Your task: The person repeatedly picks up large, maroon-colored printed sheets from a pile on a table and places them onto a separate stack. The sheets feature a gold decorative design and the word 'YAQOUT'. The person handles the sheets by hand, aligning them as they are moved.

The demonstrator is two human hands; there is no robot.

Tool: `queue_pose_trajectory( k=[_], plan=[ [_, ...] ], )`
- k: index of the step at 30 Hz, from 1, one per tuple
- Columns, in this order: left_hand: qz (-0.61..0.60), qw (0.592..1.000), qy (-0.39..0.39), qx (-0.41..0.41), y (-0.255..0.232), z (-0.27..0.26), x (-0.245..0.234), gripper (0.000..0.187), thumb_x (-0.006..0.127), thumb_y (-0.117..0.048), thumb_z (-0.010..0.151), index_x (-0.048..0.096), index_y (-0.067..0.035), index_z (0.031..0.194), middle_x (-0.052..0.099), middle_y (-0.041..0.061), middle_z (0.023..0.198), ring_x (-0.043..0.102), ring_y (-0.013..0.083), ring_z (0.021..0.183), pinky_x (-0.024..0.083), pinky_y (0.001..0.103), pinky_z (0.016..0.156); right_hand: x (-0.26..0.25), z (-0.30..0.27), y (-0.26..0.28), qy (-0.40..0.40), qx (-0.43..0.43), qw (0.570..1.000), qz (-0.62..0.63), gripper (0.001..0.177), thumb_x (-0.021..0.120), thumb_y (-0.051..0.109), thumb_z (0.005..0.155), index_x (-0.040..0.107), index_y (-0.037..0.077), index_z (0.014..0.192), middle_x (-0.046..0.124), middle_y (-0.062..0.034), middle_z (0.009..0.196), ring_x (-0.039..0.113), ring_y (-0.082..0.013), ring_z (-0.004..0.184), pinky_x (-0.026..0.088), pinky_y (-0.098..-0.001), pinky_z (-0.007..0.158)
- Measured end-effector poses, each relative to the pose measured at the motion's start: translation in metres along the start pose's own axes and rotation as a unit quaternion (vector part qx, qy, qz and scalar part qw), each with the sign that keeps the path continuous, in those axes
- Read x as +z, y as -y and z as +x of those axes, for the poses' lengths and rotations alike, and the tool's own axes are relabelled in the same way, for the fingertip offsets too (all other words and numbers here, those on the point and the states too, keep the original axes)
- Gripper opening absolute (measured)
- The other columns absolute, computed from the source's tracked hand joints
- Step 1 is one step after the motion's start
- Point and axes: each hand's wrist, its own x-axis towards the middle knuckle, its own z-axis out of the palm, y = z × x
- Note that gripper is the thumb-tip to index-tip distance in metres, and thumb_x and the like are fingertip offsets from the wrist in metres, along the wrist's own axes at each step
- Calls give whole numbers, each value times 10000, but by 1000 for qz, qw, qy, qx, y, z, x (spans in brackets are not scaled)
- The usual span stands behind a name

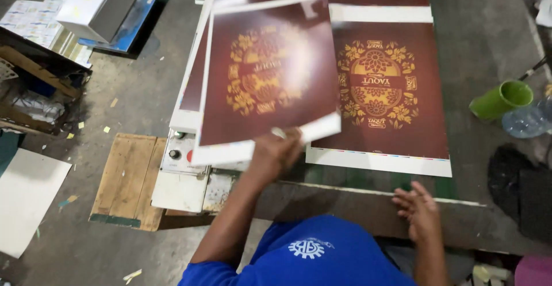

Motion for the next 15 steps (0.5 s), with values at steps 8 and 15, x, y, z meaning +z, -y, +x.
queue_pose_trajectory(
  k=[8,15],
  plan=[
    [-99,982,138,80,-71,-27,98,218,704,-223,923,642,-16,950,663,138,810,682,319,688,548,463,667,82,-42,2,282,-11,959,8,479,574,281,993,516,51,1410,745,-126,1149,714,-204,933,588,-337,693],
    [-12,968,236,-82,-33,20,35,181,667,-257,918,695,-78,920,698,185,839,700,384,734,553,508,647,50,-32,11,146,-63,981,108,249,568,160,1043,568,38,1260,697,-128,1016,684,-199,789,539,-338,584]
  ],
)
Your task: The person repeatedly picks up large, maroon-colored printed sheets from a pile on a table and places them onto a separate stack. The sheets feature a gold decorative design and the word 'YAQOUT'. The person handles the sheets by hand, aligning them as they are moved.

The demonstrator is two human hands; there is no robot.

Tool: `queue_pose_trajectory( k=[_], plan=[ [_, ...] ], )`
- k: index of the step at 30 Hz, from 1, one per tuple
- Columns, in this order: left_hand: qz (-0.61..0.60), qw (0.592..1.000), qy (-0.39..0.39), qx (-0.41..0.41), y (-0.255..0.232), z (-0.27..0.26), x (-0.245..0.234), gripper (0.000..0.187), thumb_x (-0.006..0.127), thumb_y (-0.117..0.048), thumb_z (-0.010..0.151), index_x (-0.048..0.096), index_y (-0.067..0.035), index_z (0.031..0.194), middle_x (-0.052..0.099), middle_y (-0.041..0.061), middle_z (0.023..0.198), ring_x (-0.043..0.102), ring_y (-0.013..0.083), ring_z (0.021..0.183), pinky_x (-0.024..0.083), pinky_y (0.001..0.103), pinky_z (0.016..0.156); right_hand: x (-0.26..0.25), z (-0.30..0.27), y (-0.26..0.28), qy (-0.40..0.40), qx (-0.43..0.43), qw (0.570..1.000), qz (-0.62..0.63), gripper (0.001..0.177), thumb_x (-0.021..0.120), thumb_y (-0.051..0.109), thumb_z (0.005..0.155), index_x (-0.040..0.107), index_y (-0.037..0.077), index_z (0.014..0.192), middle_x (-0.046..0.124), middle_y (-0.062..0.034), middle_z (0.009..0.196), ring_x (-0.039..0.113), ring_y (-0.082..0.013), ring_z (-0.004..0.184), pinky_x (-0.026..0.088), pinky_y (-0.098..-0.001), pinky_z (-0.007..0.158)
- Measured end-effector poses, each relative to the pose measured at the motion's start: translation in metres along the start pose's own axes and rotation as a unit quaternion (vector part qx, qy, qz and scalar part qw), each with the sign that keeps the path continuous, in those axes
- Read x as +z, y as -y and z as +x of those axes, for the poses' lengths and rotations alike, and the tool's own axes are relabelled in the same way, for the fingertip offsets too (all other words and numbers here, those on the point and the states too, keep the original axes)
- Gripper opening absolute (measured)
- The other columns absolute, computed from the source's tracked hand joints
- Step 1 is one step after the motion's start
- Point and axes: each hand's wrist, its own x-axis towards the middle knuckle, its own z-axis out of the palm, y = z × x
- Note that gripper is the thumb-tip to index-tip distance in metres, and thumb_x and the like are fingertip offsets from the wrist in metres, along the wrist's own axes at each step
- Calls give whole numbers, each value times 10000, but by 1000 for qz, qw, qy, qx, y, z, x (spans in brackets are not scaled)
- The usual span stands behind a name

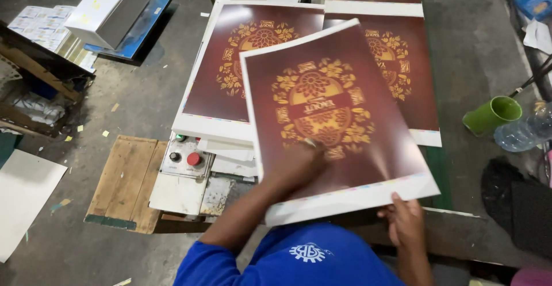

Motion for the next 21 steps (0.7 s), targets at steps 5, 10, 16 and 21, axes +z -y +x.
queue_pose_trajectory(
  k=[5,10,16,21],
  plan=[
    [105,994,-18,-18,142,-4,36,351,696,-374,897,716,-77,1084,724,159,1148,686,377,1068,551,491,878,-52,-13,4,-131,-55,990,-20,286,569,98,1055,551,69,1338,676,-93,1039,644,-171,797,532,-333,581],
    [181,981,76,3,149,-2,1,929,845,-561,640,619,-3,1347,554,236,1478,472,433,1372,415,554,1061,-120,-16,-10,-167,-53,984,-19,280,562,107,1080,541,70,1357,667,-71,1043,651,-175,818,545,-328,594],
    [178,974,140,7,169,0,2,555,779,-445,812,675,-29,1166,708,167,1218,702,355,1050,565,474,845,-156,-37,-22,-184,-34,982,-21,302,567,115,1083,540,84,1382,663,-56,1050,653,-184,801,538,-339,585],
    [72,994,-83,26,159,-6,-39,75,645,-154,1025,720,-161,1030,680,110,746,682,298,665,513,449,612,-152,-55,-15,-209,-47,977,-11,287,565,82,1103,538,84,1388,668,-56,1036,662,-189,792,526,-333,577]
  ],
)
